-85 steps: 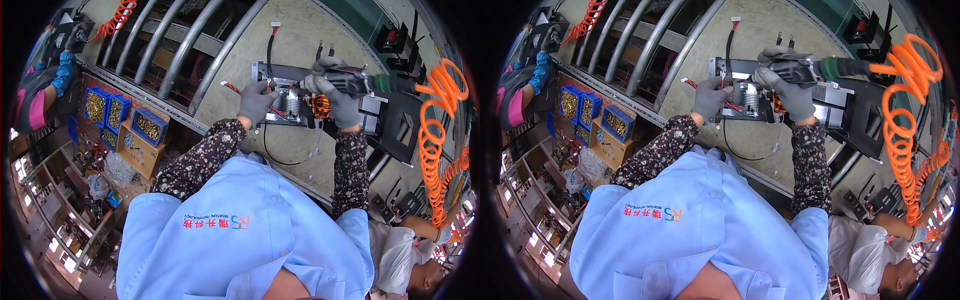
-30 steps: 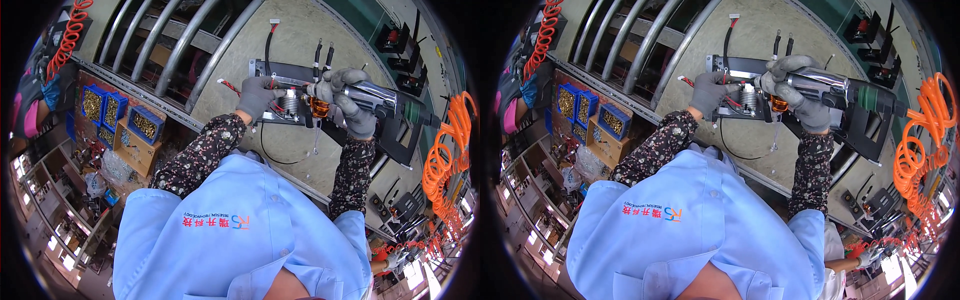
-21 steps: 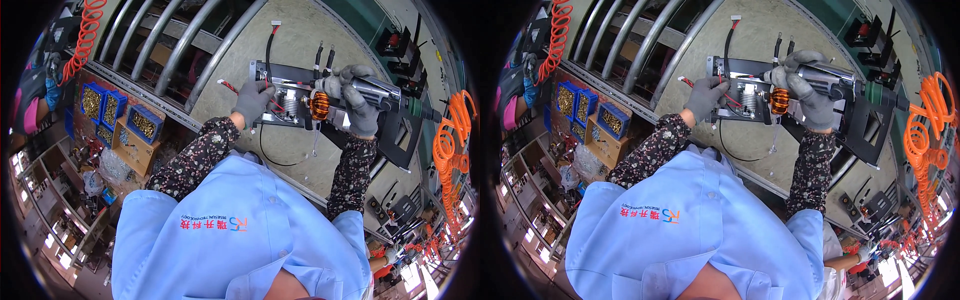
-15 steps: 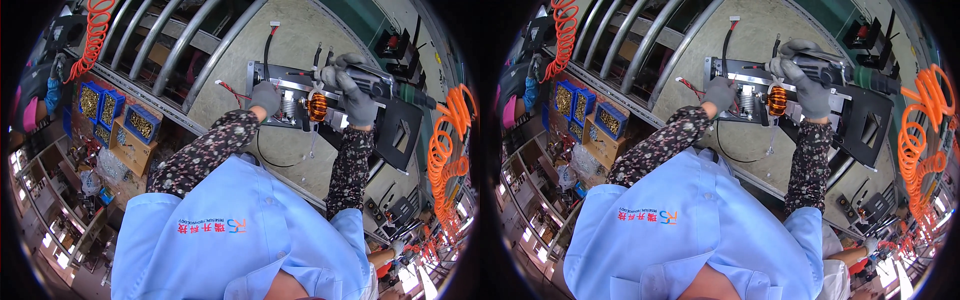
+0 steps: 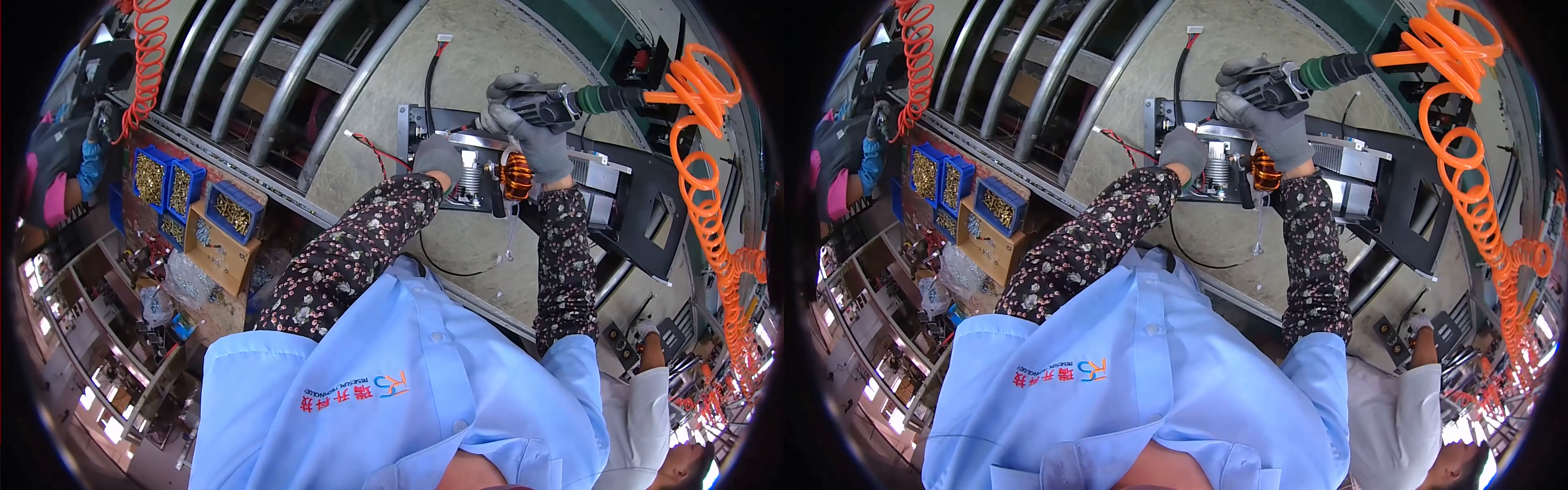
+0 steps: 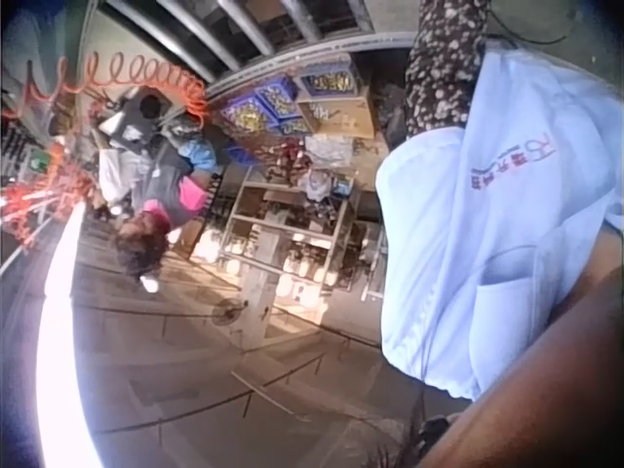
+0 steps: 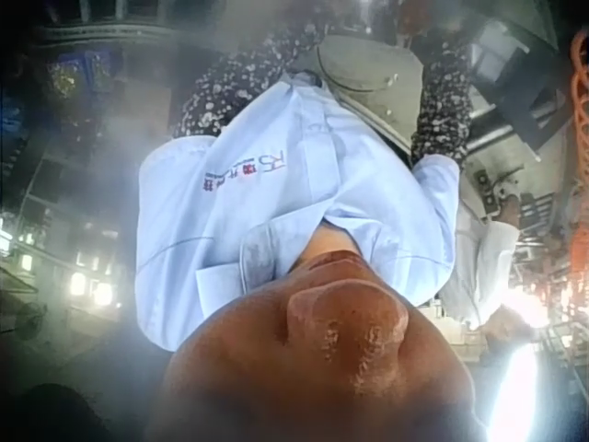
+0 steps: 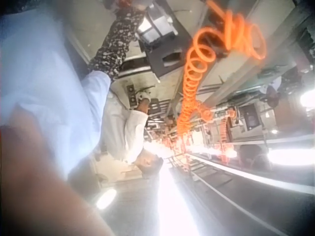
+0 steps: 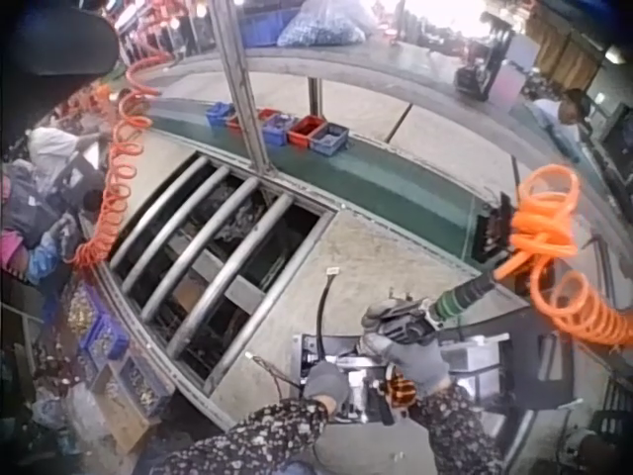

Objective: The person assembles electronic components onto a metal chassis by hand, securing them with screws using a power screwdriver.

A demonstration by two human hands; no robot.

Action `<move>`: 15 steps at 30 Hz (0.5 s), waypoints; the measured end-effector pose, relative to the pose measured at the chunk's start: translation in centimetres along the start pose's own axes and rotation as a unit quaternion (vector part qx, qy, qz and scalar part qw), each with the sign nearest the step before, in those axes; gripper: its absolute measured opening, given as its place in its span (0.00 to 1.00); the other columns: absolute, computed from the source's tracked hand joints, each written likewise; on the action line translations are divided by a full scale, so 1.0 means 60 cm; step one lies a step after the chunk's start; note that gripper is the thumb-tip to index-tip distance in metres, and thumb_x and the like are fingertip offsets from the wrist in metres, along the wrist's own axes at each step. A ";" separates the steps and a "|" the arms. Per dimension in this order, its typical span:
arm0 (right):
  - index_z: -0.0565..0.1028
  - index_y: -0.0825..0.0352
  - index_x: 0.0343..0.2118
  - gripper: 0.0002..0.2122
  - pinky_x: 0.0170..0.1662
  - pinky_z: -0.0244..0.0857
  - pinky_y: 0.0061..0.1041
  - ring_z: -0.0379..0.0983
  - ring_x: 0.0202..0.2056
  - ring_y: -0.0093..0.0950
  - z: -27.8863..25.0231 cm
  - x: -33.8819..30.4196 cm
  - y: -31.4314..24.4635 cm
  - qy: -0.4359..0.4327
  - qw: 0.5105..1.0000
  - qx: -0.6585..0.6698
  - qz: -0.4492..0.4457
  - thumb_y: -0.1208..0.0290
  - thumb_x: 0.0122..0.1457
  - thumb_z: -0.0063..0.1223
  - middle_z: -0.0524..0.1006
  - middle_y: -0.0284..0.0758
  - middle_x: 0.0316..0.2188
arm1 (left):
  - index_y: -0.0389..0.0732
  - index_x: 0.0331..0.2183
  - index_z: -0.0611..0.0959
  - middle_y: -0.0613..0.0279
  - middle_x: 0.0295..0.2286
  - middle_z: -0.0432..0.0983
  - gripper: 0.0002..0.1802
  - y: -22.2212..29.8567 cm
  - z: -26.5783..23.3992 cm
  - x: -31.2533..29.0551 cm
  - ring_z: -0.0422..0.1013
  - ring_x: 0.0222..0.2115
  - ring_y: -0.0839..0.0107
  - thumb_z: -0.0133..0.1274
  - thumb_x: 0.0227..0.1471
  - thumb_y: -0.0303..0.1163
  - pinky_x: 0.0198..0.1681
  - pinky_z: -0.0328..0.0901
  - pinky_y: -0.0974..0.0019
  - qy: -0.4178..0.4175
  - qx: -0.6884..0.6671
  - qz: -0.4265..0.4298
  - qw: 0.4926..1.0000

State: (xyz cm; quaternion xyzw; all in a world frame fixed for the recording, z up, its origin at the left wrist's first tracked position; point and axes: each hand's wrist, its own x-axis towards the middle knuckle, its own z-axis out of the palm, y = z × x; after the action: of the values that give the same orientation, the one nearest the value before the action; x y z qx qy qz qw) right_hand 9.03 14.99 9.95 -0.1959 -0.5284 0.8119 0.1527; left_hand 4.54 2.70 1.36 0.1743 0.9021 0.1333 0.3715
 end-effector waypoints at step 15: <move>0.68 0.71 0.36 0.13 0.24 0.62 0.16 0.67 0.22 0.18 0.003 0.004 0.005 0.018 1.000 0.008 0.008 0.84 0.44 0.50 0.71 0.34 0.26 | 0.36 0.22 0.78 0.48 0.25 0.73 0.13 -0.014 0.017 0.012 0.71 0.28 0.55 0.49 0.38 0.37 0.31 0.66 0.61 -0.005 0.023 0.032 0.999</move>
State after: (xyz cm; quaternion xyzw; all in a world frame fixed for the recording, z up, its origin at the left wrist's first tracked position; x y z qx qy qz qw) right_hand 8.71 14.87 9.72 -0.2132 -0.5172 0.8139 0.1569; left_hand 4.58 2.37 -0.10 0.2127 0.8969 0.1233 0.3676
